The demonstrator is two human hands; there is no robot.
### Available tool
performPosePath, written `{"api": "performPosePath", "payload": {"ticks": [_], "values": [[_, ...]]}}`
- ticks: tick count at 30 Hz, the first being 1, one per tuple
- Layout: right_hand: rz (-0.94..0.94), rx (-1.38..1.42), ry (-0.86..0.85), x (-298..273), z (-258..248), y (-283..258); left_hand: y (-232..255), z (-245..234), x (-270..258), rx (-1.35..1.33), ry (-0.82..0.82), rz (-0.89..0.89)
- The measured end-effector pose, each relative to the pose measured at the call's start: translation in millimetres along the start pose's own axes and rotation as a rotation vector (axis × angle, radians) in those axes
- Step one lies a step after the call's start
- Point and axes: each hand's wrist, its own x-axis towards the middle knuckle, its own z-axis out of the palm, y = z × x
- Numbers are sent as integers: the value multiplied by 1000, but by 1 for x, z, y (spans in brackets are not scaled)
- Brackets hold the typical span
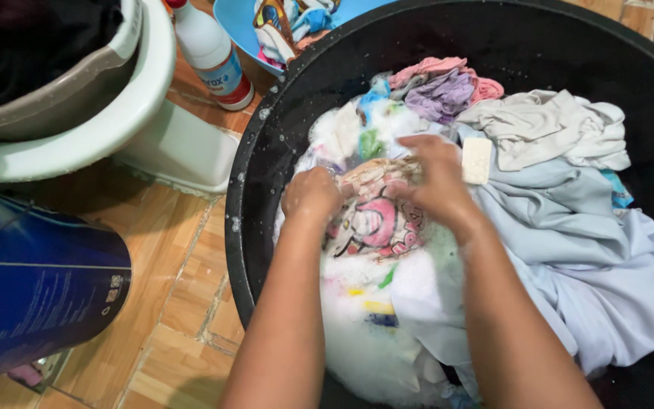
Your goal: The person hand washes a pile of clothes in a black basin filled with soapy water. They scrub and agitate various garments, including a Hello Kitty shirt, using both hands to work the soap into the fabric.
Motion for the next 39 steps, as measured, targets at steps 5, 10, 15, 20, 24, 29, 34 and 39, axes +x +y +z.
{"api": "performPosePath", "payload": {"ticks": [5, 10, 15, 20, 24, 29, 34, 39], "values": [[-232, 45, -121, -8, 23, -22, -2, -34, 2, 186, -82, 243], [84, -161, -209, -7, 1, -14, -36, -57, 2, -1312, -359, 712], [31, 705, 80, -3, -36, -45, -27, 3, 25, -2021, -497, 445], [112, 716, 204, -18, 29, -106, 21, 121, 60, -2273, -573, 401], [108, 357, 436, -13, 34, -72, 22, 147, 56, -1932, -371, 158], [-99, 608, 478, -23, 49, -56, 31, 133, 53, -1845, -391, 34], [-14, 78, 562, -12, 52, -44, 14, 72, 19, -1968, -487, 82], [31, 41, 477, -6, 25, 3, 10, 3, 10, -1344, -83, 314]]}}
